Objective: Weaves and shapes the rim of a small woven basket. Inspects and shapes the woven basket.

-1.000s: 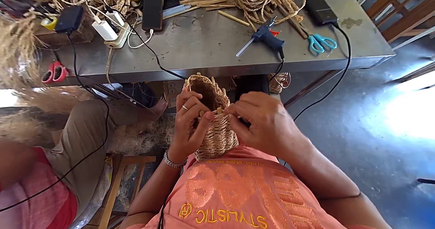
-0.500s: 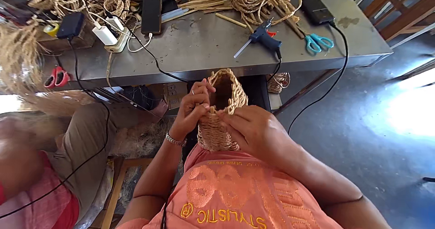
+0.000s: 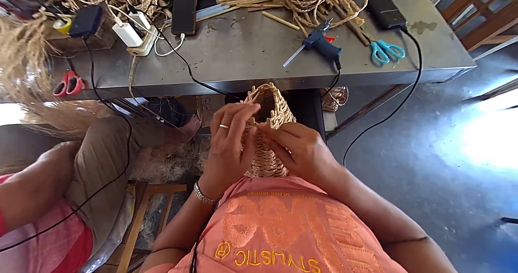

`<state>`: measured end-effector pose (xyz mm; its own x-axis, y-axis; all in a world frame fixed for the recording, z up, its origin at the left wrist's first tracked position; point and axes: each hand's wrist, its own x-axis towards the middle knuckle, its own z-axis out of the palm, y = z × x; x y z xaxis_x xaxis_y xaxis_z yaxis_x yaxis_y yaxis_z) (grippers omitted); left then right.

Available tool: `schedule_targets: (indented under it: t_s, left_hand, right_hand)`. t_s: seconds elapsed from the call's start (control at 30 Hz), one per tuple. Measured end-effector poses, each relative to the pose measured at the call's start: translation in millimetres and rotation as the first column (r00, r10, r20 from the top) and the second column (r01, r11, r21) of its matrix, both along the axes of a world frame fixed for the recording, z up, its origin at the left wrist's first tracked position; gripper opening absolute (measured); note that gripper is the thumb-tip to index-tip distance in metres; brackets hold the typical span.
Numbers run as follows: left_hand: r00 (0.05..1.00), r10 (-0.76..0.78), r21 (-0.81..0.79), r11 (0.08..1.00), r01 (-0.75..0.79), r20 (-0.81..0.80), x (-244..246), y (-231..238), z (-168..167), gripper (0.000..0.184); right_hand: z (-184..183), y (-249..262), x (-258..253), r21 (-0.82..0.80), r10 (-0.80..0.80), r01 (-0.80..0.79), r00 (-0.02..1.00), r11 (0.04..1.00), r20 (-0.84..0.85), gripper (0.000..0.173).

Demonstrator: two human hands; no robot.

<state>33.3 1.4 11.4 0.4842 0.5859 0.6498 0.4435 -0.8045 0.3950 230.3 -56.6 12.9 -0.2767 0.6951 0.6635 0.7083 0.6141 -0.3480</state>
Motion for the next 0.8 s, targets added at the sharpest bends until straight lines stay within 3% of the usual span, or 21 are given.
schedule_targets:
  t_s: [0.2,0.37,0.57,0.7,0.8]
  left_hand:
    - [0.997,-0.066,-0.051,0.996,0.068,0.043,6.6,0.3,-23.4,0.03]
    - [0.992,-0.103,-0.067,0.992,0.109,0.078,1.1,4.3,-19.6,0.03]
    - [0.99,-0.085,-0.079,0.992,0.094,0.115,5.5,6.6,-17.8,0.023]
    - [0.99,-0.083,-0.085,0.992,0.093,0.113,7.9,4.9,-14.8,0.021]
    - [0.99,-0.092,-0.075,0.992,0.101,0.111,8.3,5.6,-14.4,0.021]
  right_hand:
    - [-22.6,-13.8,19.3,0.024,0.068,-0.064,0.976,0.998,-0.205,0.019]
    - [-17.9,-26.5,51.3,-0.072,-0.1,0.089,0.982,0.993,-0.159,0.017]
    - [-7.4,-25.1,58.7,-0.115,-0.134,0.116,0.978,0.987,-0.162,0.024]
    - [-5.6,-24.2,47.4,-0.214,-0.079,0.046,0.986,0.976,-0.149,0.032]
    - [-1.4,-22.5,41.3,-0.304,-0.007,-0.084,0.958,0.949,-0.285,0.029]
